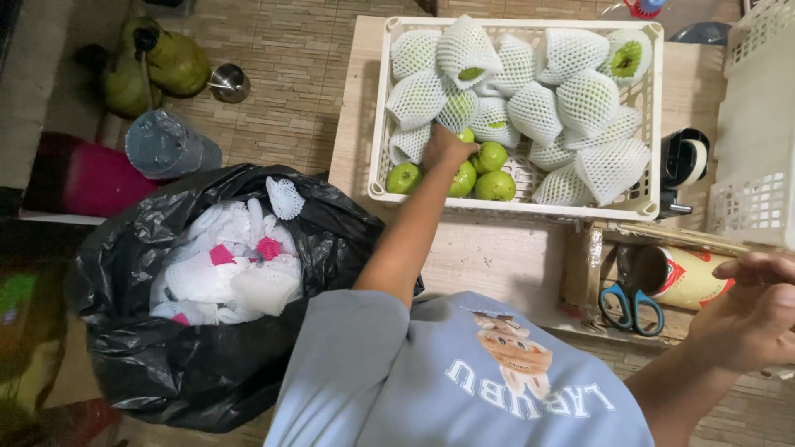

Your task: Wrapping green fruits in protective foam sleeves and organizing them into a plastic crate for transport.

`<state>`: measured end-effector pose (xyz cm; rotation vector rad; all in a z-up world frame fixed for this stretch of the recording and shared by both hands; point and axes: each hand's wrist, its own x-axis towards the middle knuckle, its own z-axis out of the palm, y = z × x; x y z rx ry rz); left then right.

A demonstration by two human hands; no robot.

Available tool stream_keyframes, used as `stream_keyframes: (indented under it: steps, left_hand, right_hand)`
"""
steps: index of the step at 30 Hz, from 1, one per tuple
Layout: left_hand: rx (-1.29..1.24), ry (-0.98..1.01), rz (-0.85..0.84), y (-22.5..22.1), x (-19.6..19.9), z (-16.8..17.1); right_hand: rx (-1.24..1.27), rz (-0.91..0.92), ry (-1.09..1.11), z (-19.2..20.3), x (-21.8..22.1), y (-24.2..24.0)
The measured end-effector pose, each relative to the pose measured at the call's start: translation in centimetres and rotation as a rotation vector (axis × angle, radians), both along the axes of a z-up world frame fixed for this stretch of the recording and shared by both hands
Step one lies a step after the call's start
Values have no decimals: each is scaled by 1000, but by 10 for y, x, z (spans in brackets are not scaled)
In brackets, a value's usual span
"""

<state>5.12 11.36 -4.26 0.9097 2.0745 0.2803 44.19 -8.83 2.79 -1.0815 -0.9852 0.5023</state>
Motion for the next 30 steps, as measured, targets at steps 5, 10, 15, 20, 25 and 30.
stream_keyframes:
  steps: [5, 10, 15, 20, 25, 30]
  left_hand:
    - [-6, 105, -93, 7, -11, 0]
    - [2, 86, -212, -1, -29, 17]
    - [157, -106, -128, -46, -30, 98]
    - [433, -522, -248, -98, -8, 115]
    - [1278, -374, 161, -132, -50, -40]
    - [1100, 318, 766, -226, -243, -127]
  right_hand:
    - [-58, 86, 50, -50, 50, -5]
    - [-173, -130, -973, -50, 60, -29]
    - [-390, 278, 266, -26, -59, 70]
    - [-724, 812, 369, 20, -182, 77]
    - [-810, 1038, 881, -28, -185, 99]
    - [-573, 883, 440, -27, -176, 93]
